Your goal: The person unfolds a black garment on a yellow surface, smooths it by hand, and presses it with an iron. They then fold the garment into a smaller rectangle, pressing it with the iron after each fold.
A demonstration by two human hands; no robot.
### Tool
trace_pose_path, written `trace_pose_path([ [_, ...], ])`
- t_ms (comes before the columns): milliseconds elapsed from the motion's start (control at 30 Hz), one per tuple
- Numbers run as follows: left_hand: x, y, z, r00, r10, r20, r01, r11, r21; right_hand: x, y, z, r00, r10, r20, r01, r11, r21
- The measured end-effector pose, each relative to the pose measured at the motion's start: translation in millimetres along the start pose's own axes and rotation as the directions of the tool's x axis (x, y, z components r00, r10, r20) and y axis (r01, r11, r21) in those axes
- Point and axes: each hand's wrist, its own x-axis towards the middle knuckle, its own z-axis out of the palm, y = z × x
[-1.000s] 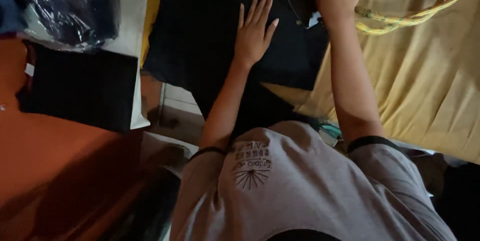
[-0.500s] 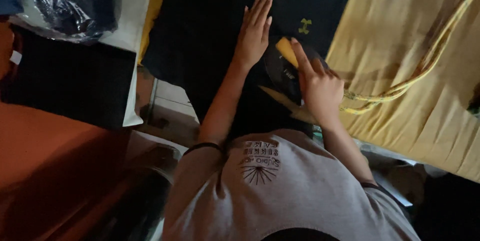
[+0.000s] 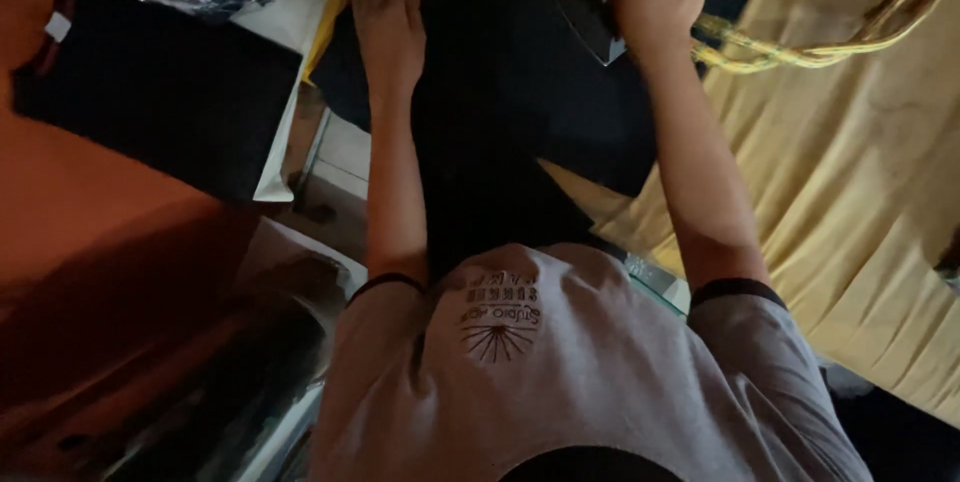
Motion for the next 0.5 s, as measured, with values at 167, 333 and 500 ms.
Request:
trace_pose_path([
  [167,-7.3,-14.5,2.1,1.000,0.003,0.011,-0.002,0.998,-0.063,-16.4,2.3,-82.7,0.996,-0.057,-0.062,0.071,0.964,0.255],
  [333,-4.0,1.0,-9.6,0.998,0.019,-0.063,-0.022,0.998,-0.052,-63.0,-12.2,-148.7,0.982,-0.133,-0.131,0.170,0.926,0.336],
  [500,-0.6,0.7,-4.7,0.996,0.003,-0.088,-0.007,0.999,-0.045,-63.4,-42.6,-170.2,0.982,-0.074,-0.176,0.114,0.967,0.228],
])
